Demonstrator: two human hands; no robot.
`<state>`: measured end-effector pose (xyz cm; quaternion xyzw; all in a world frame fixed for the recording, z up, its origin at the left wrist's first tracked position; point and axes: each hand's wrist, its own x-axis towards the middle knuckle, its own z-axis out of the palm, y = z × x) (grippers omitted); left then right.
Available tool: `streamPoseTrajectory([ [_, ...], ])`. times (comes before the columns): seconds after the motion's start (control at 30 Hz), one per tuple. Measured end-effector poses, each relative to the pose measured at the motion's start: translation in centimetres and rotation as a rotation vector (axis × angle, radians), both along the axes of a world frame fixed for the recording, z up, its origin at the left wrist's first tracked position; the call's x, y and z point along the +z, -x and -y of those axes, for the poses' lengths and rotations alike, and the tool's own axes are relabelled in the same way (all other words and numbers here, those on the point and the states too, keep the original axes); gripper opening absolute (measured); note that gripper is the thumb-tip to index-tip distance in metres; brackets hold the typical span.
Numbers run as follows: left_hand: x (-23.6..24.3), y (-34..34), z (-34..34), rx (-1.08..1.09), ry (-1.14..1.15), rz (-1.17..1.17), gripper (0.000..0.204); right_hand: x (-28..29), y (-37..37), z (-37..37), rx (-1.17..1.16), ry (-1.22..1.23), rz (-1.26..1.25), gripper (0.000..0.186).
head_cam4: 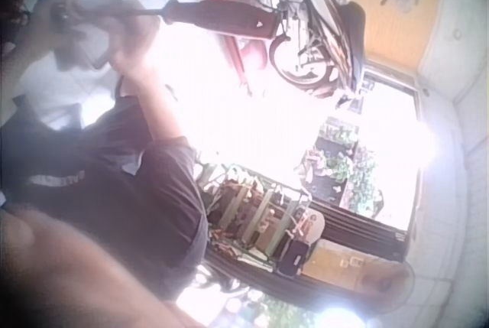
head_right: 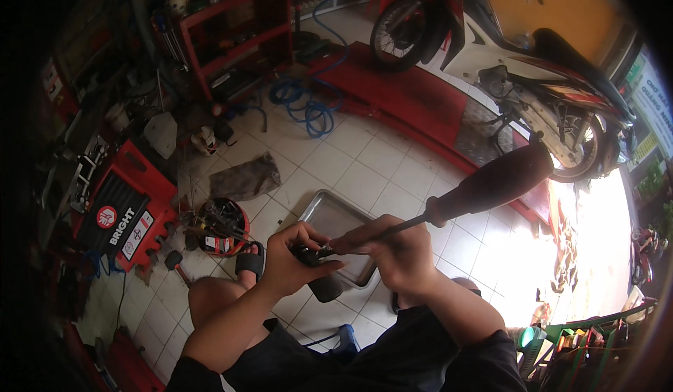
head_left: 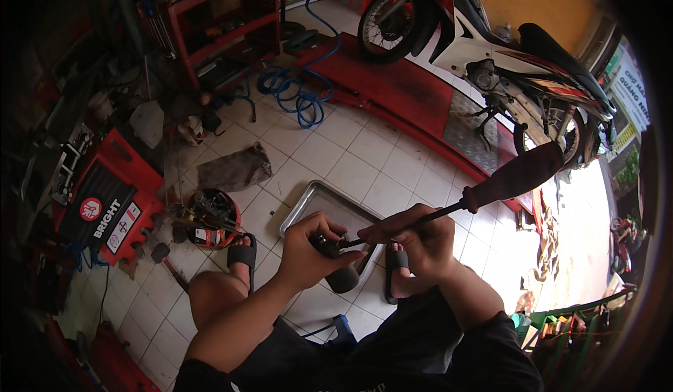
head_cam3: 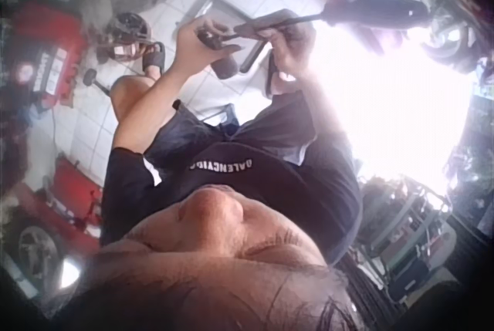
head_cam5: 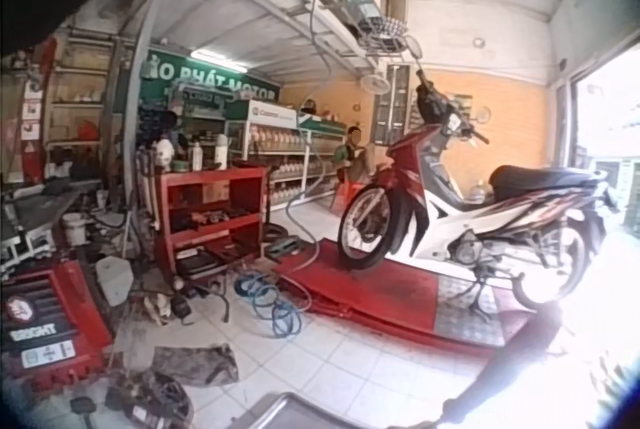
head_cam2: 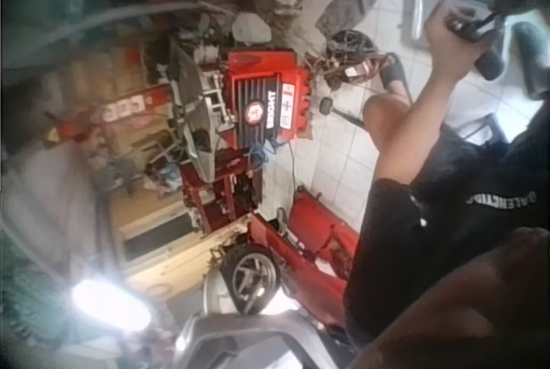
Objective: The person holds a cylindrical motor component and uses a screwdriver to pry and scrape at its internal parts. They rotate the component to access different areas while working over a metal tray.
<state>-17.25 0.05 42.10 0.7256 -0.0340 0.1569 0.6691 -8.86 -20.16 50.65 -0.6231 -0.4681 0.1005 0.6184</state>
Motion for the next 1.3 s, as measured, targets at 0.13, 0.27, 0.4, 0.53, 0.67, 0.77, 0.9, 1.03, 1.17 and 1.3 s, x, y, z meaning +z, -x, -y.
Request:
streamPoseTrajectory([
  [0.13, 0.6, 0.3, -0.3, -0.008, -0.030, 0.025, 0.046, 0.4, -0.1, -0.2, -0.019, 0.012, 0.013, 0.032],
  [0.27, 0.5, 0.2, -0.6, 0.008, -0.007, 0.035, 0.045, -0.3, 0.5, -0.2, -0.002, -0.076, -0.029, 0.018],
  [0.4, 0.8, 0.2, -0.9, -0.011, -0.033, 0.045, 0.043, 0.6, 0.8, -0.8, 0.016, -0.065, 0.090, 0.019],
  [0.53, 1.0, 0.2, -0.6, -0.017, -0.001, 0.054, 0.042, 0.1, 0.4, -0.7, 0.100, -0.093, -0.020, 0.020],
  [0.67, 1.1, 0.4, -0.4, 0.008, -0.010, 0.051, 0.042, -0.7, 0.6, -0.5, 0.029, -0.091, -0.030, 0.018],
  [0.77, 1.3, 0.5, -0.5, 0.015, -0.022, 0.063, 0.041, -1.3, 0.8, -0.8, 0.033, -0.178, -0.072, 0.016],
  [0.9, 1.1, 0.8, -0.7, 0.016, -0.031, 0.057, 0.041, -1.7, 1.2, -1.0, 0.006, -0.209, -0.089, 0.016],
  [1.03, 1.6, 0.9, -0.8, 0.041, -0.051, 0.079, 0.041, -1.4, 1.1, -0.8, -0.042, -0.091, -0.033, 0.021],
  [1.17, 1.5, 0.9, -0.9, 0.064, -0.039, 0.094, 0.041, -1.1, 0.9, -1.1, -0.021, -0.082, -0.032, 0.023],
  [1.3, 1.9, 1.0, -1.3, 0.067, -0.070, 0.099, 0.041, -1.1, -0.1, -1.1, 0.104, -0.101, -0.016, 0.017],
])
